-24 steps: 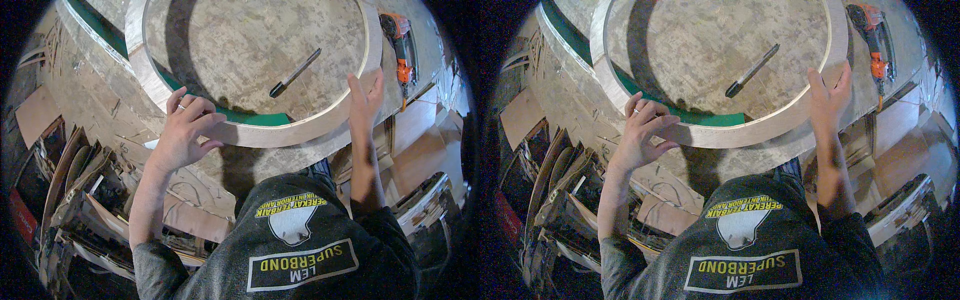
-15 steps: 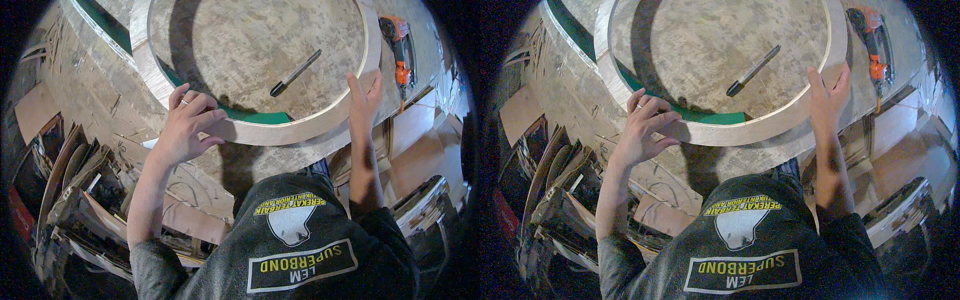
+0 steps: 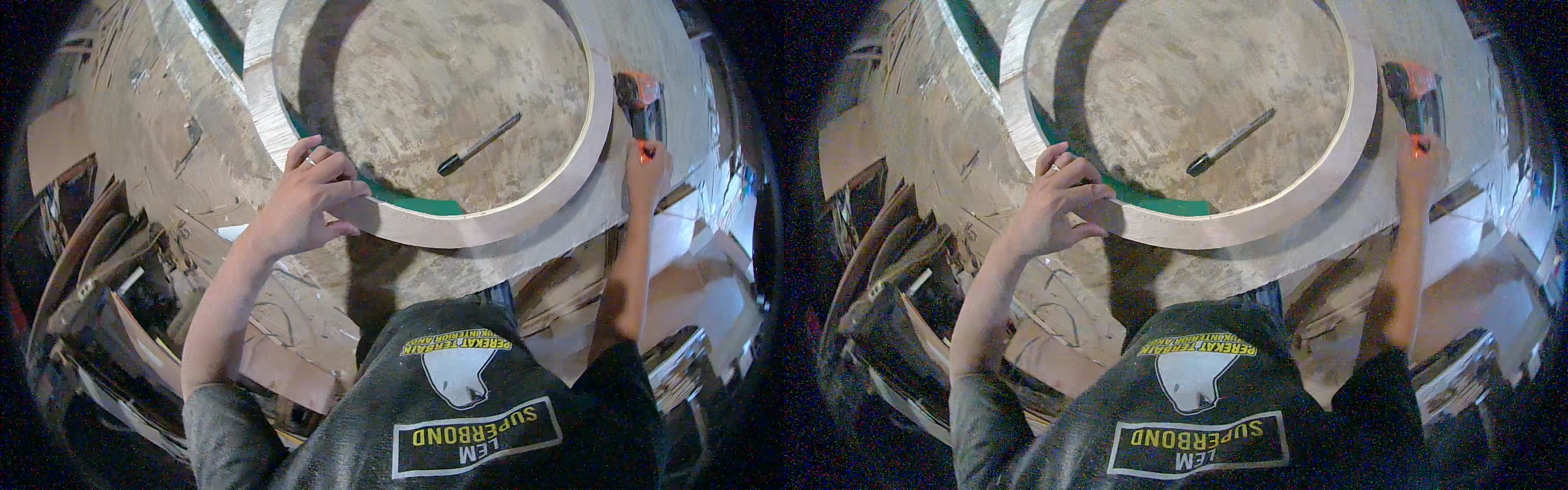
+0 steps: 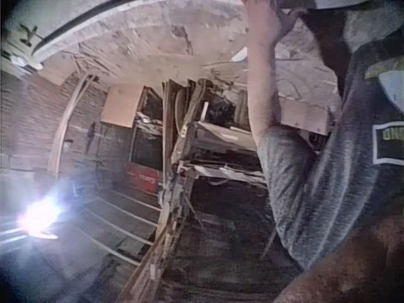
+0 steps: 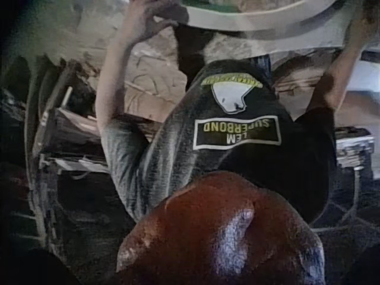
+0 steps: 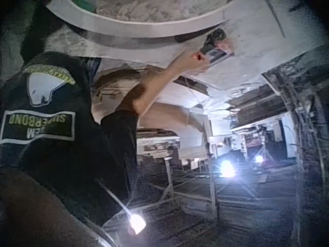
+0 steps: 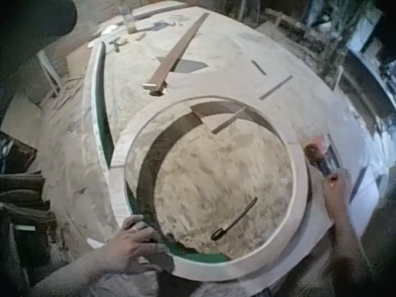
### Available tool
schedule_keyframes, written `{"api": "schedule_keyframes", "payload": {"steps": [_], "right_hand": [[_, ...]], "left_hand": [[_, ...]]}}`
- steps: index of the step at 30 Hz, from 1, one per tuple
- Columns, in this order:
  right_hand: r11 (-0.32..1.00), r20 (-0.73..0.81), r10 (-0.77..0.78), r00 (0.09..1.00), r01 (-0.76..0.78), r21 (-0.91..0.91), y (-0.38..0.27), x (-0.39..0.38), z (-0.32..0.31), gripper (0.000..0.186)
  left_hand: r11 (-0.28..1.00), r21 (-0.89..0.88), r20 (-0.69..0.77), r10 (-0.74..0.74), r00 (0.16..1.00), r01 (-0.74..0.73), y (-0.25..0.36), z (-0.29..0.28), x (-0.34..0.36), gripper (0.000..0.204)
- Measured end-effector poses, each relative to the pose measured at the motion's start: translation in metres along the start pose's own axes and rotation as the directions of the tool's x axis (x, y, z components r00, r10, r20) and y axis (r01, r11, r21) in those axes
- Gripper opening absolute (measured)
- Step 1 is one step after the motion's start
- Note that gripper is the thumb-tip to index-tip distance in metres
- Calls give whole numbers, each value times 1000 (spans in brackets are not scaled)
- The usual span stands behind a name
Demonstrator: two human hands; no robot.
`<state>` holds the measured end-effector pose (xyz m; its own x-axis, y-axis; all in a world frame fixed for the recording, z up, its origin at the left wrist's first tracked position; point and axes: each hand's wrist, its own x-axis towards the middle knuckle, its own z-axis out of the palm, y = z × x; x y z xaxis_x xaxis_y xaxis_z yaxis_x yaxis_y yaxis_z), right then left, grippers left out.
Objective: The person secures small wooden blocks to the outer edge of a circular wooden frame using a pneumatic nail gun, moving around the circumference and pressing each block against the frame before nailing it.
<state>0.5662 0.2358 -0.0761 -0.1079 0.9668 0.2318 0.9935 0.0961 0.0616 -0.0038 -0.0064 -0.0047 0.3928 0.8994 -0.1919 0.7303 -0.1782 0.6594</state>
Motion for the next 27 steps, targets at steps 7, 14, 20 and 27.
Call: {"api": "schedule_keyframes", "payload": {"steps": [7,14,20,27], "right_hand": [[923,175,-108,979,33,382,19,40,17,59],[897,154,-77,985,0,443,10,42,-70,58],[754,540,172,824,-464,466,-107,-56,-218,23],[821,698,-543,466,122,558,-247,-106,-250,28]], "left_hand": [[999,25,-10,33,999,-33,-3,0,-7,58],[999,-24,-33,48,998,-49,-7,5,-6,58],[994,-56,-107,89,990,-95,-13,15,-6,53],[992,-68,-152,95,984,-106,-16,17,-10,43]]}}
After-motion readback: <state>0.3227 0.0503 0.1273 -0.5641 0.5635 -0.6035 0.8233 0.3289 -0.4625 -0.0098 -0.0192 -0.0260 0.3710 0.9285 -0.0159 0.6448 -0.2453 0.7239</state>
